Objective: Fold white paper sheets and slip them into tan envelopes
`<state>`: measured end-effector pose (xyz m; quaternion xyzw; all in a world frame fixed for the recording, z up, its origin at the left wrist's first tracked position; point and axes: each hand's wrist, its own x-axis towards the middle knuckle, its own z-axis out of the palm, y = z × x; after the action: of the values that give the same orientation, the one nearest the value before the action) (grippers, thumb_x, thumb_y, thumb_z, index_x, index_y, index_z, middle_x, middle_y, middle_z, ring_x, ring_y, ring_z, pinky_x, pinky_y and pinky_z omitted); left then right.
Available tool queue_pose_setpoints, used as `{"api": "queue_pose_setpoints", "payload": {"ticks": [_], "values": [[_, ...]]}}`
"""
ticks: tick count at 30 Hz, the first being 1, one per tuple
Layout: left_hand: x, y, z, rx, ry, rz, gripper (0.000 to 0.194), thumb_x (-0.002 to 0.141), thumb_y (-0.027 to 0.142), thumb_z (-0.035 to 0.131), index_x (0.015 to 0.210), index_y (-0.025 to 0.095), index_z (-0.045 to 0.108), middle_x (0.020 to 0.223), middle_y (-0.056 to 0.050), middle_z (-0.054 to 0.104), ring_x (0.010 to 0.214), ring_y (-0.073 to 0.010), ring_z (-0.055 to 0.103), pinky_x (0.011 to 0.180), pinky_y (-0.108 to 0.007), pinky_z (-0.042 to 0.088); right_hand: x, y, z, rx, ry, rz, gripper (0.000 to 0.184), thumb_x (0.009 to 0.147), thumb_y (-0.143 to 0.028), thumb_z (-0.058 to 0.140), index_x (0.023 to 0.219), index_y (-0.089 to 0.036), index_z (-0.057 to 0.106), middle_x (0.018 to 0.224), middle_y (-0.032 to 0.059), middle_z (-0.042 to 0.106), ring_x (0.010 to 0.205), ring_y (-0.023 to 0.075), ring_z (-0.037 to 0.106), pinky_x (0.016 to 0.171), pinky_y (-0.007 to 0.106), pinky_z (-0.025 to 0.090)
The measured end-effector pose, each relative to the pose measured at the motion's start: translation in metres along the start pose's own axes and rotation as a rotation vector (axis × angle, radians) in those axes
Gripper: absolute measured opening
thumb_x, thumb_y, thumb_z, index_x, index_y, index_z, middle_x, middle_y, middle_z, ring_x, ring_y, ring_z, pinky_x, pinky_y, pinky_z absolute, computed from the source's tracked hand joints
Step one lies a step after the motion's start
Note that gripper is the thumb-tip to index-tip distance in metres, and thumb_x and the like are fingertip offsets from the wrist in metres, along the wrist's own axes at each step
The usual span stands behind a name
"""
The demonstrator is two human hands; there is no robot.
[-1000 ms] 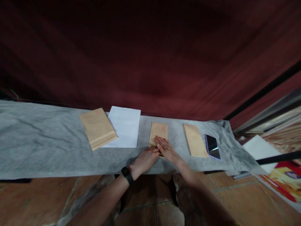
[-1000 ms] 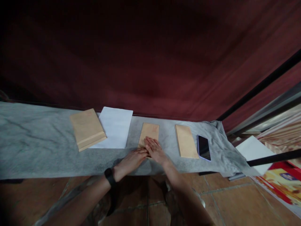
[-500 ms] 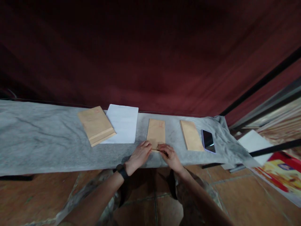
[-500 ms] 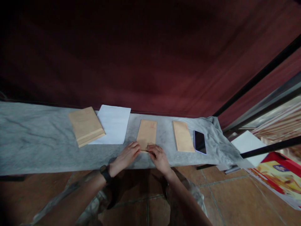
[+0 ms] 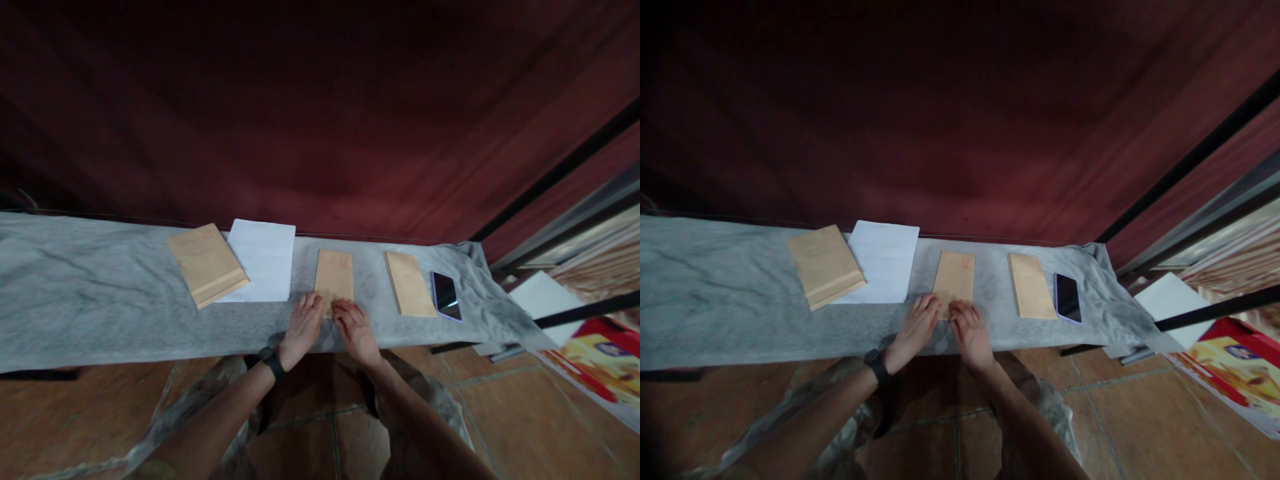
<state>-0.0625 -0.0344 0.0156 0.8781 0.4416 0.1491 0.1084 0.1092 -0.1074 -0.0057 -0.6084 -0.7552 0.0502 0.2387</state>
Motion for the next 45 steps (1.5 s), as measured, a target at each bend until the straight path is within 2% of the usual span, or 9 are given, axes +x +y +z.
{"api": "queue_pose_setpoints", "payload": {"ticks": [4,7,18,23,29,33,37,42,45], "values": [[-0.006,0.004,0.006,0.019,-0.051,-0.003,0.047,0.095,0.006,0.042,0.139,0.018,0.053,0.157,-0.013,0.046,0.140,-0.0288,0.047,0.110,-0.045,0.043,-0.009,-0.016,0.011,-0.145,-0.039,-0.085,0.055,0.104,-0.032,0.042,0.154,-0.009,0.041,0.159,0.0151,0.044,0.149,0.0258,0.039,0.125,0.047,0.030],[-0.010,0.003,0.010,0.042,-0.039,-0.081,0.053,0.096,0.007,0.042,0.147,0.018,0.047,0.163,-0.013,0.038,0.147,-0.0287,0.040,0.114,-0.045,0.039,-0.013,-0.017,0.017,-0.218,-0.004,-0.074,0.060,0.104,-0.035,0.044,0.155,-0.005,0.038,0.159,0.0176,0.044,0.150,0.0262,0.037,0.124,0.046,0.031],[-0.004,0.005,0.002,-0.092,0.108,-0.141,0.051,0.092,0.011,0.050,0.143,0.012,0.050,0.125,-0.016,0.063,0.119,-0.0294,0.057,0.106,-0.044,0.045,-0.028,-0.010,0.023,-0.338,0.142,0.014,0.067,0.105,-0.042,0.043,0.156,0.000,0.033,0.159,0.0264,0.039,0.150,0.0340,0.036,0.118,0.052,0.038],[0.009,-0.001,0.005,-0.420,0.130,-0.301,0.070,0.077,0.004,0.058,0.145,0.012,0.046,0.112,-0.012,0.065,0.110,-0.0280,0.061,0.102,-0.045,0.047,-0.023,-0.018,0.024,-0.357,0.140,0.083,0.061,0.103,-0.038,0.046,0.150,0.001,0.043,0.155,0.0274,0.046,0.146,0.0351,0.041,0.118,0.053,0.036],[0.020,0.006,-0.004,-1.216,0.067,-0.445,0.074,0.072,0.008,0.064,0.144,0.012,0.048,0.096,-0.006,0.072,0.091,-0.0228,0.069,0.088,-0.037,0.053,0.003,-0.033,0.009,-0.319,0.061,0.261,0.056,0.100,-0.032,0.050,0.147,-0.001,0.050,0.152,0.0259,0.050,0.140,0.0361,0.049,0.117,0.053,0.036],[0.021,0.017,-0.017,-1.528,0.041,-0.380,0.049,0.077,0.027,0.075,0.124,0.017,0.065,0.102,-0.007,0.073,0.096,-0.0214,0.068,0.084,-0.032,0.053,0.021,-0.022,-0.012,-0.079,0.137,0.389,0.048,0.099,-0.019,0.041,0.142,-0.006,0.056,0.140,0.0244,0.062,0.129,0.0339,0.059,0.110,0.052,0.042],[0.024,0.022,-0.023,-1.627,0.000,-0.451,0.049,0.083,0.049,0.075,0.120,0.018,0.068,0.117,-0.011,0.070,0.107,-0.0234,0.067,0.082,-0.031,0.054,0.034,-0.006,-0.028,0.430,0.315,0.527,0.051,0.103,-0.045,0.036,0.123,-0.012,0.069,0.124,0.0186,0.073,0.117,0.0287,0.066,0.104,0.044,0.047],[0.028,0.033,-0.011,-1.698,-0.193,-0.476,0.058,0.077,0.040,0.083,0.128,0.022,0.061,0.110,-0.009,0.073,0.095,-0.0223,0.072,0.078,-0.033,0.056,0.038,-0.010,-0.017,0.933,0.390,0.657,0.073,0.090,-0.077,0.042,0.111,-0.014,0.073,0.108,0.0134,0.078,0.106,0.0264,0.069,0.097,0.037,0.052],[0.030,0.037,-0.002,-1.685,-0.140,-0.505,0.062,0.074,0.026,0.082,0.130,0.020,0.057,0.094,-0.006,0.074,0.074,-0.0155,0.070,0.066,-0.025,0.052,0.034,-0.010,-0.009,0.912,0.253,0.686,0.075,0.084,-0.083,0.045,0.097,-0.016,0.077,0.098,0.0131,0.079,0.097,0.0265,0.070,0.091,0.037,0.052]]}}
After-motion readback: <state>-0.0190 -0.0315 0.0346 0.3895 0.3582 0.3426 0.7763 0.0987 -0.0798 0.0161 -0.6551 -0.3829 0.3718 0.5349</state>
